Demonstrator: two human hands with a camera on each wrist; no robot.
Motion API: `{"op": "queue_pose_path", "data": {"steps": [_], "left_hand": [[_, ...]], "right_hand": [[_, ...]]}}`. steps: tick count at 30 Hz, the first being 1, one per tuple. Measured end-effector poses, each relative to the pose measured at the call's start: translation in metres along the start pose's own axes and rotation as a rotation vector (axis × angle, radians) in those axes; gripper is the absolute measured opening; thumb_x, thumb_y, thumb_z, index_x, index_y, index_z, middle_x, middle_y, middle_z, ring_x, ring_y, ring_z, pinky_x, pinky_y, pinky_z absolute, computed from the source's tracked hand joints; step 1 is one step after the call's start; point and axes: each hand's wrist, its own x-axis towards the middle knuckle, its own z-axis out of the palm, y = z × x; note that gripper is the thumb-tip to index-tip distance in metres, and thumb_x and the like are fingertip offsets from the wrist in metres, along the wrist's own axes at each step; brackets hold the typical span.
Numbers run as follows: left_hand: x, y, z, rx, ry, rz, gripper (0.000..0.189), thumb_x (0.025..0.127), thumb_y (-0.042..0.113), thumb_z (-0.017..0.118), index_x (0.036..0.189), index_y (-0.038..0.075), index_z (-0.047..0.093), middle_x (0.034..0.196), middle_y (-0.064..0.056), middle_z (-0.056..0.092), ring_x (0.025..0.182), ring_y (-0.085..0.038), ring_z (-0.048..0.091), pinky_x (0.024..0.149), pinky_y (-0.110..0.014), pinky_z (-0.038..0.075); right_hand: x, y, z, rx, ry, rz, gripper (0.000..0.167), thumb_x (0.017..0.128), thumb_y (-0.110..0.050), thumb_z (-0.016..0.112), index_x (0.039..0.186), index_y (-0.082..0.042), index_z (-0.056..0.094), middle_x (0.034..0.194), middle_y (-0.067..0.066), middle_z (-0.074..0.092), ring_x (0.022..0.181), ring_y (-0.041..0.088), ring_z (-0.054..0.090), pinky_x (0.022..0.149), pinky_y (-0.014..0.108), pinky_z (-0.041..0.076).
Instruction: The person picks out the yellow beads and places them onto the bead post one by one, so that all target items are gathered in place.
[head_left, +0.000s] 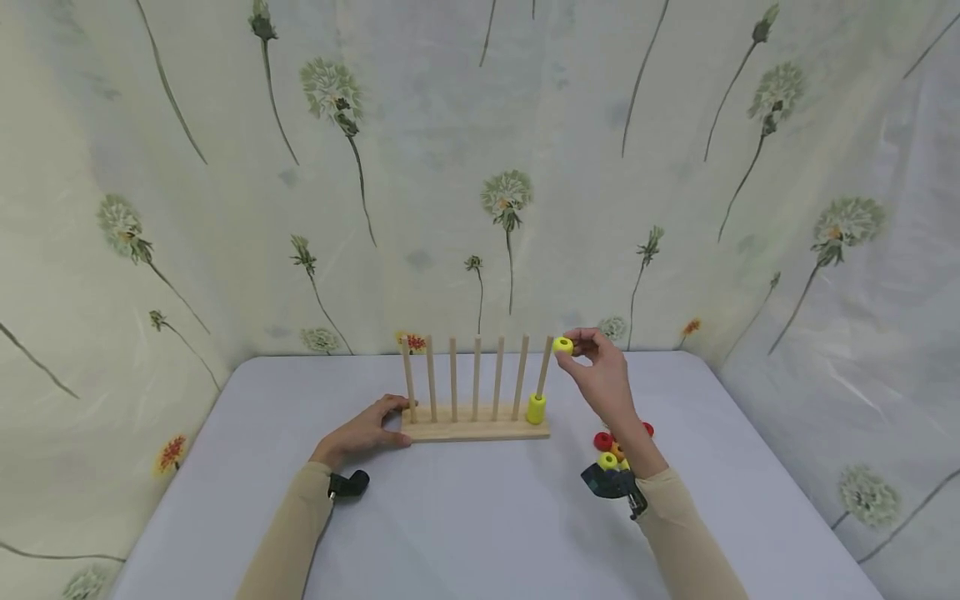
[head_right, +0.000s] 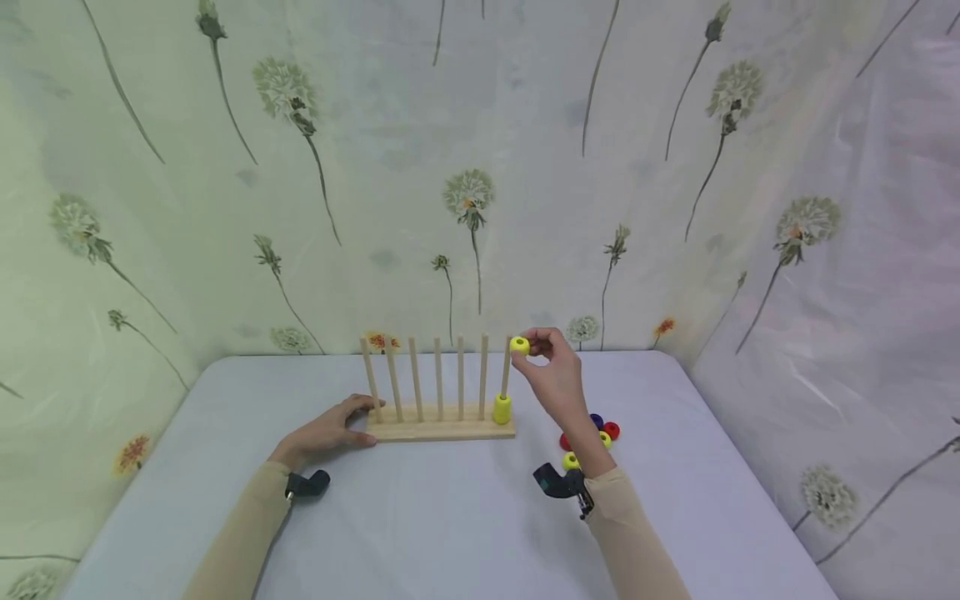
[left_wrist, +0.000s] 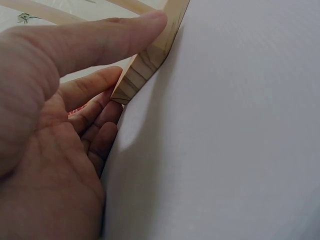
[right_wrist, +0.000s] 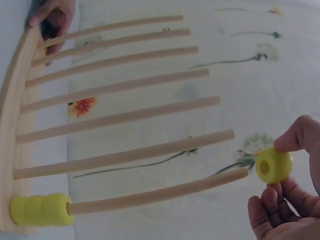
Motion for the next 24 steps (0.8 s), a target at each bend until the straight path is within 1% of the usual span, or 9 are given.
{"op": "queue_pose_path", "data": {"steps": [6,11,14,18,21,24], "left_hand": [[0.001,-0.001,-0.001,-0.009,0.002,-0.003,0.076,0.073,0.033,0.084,0.138,0.013,0.050,0.147,-0.007,0.038,0.142,-0.031,0.028,0.117,-0.053,0.020],[0.001,0.001,-0.003,-0.002,0.008,-0.012,0.075,0.074,0.032,0.084,0.138,0.014,0.049,0.148,-0.007,0.037,0.143,-0.031,0.027,0.118,-0.053,0.019],[0.001,0.002,-0.004,0.004,0.009,0.004,0.074,0.075,0.031,0.083,0.138,0.013,0.050,0.147,-0.007,0.037,0.142,-0.032,0.027,0.118,-0.054,0.019],[0.001,0.002,-0.003,0.016,-0.002,0.034,0.073,0.075,0.030,0.082,0.138,0.011,0.049,0.145,-0.008,0.039,0.140,-0.033,0.030,0.117,-0.054,0.020],[0.001,0.001,-0.001,0.011,-0.002,0.028,0.073,0.074,0.030,0.083,0.137,0.012,0.050,0.144,-0.007,0.040,0.140,-0.032,0.030,0.117,-0.053,0.020],[0.000,0.001,0.000,0.004,0.004,0.024,0.073,0.074,0.030,0.084,0.136,0.013,0.051,0.144,-0.006,0.040,0.142,-0.030,0.028,0.118,-0.053,0.018]], "right_hand": [[0.023,-0.006,0.005,0.042,-0.010,-0.002,0.034,0.088,-0.022,0.070,0.115,-0.004,0.057,0.108,0.009,0.060,0.093,0.014,0.054,0.082,0.012,0.044],[0.033,-0.006,0.009,0.052,-0.027,-0.009,0.033,0.088,-0.017,0.070,0.115,-0.002,0.057,0.108,0.012,0.059,0.092,0.015,0.054,0.082,0.014,0.044],[0.035,-0.004,0.011,0.043,-0.038,-0.003,0.033,0.088,-0.017,0.069,0.115,-0.002,0.057,0.108,0.011,0.060,0.092,0.015,0.054,0.080,0.012,0.045],[0.034,0.000,0.011,0.004,-0.060,0.017,0.033,0.088,-0.019,0.069,0.115,-0.004,0.058,0.108,0.010,0.060,0.094,0.016,0.054,0.078,0.011,0.045],[0.032,0.004,0.011,-0.015,-0.075,0.032,0.033,0.088,-0.020,0.069,0.115,-0.004,0.057,0.109,0.010,0.060,0.095,0.017,0.054,0.079,0.011,0.044],[0.032,0.006,0.011,-0.025,-0.076,0.026,0.033,0.089,-0.020,0.069,0.115,-0.004,0.057,0.110,0.011,0.060,0.095,0.017,0.054,0.080,0.011,0.043]]}}
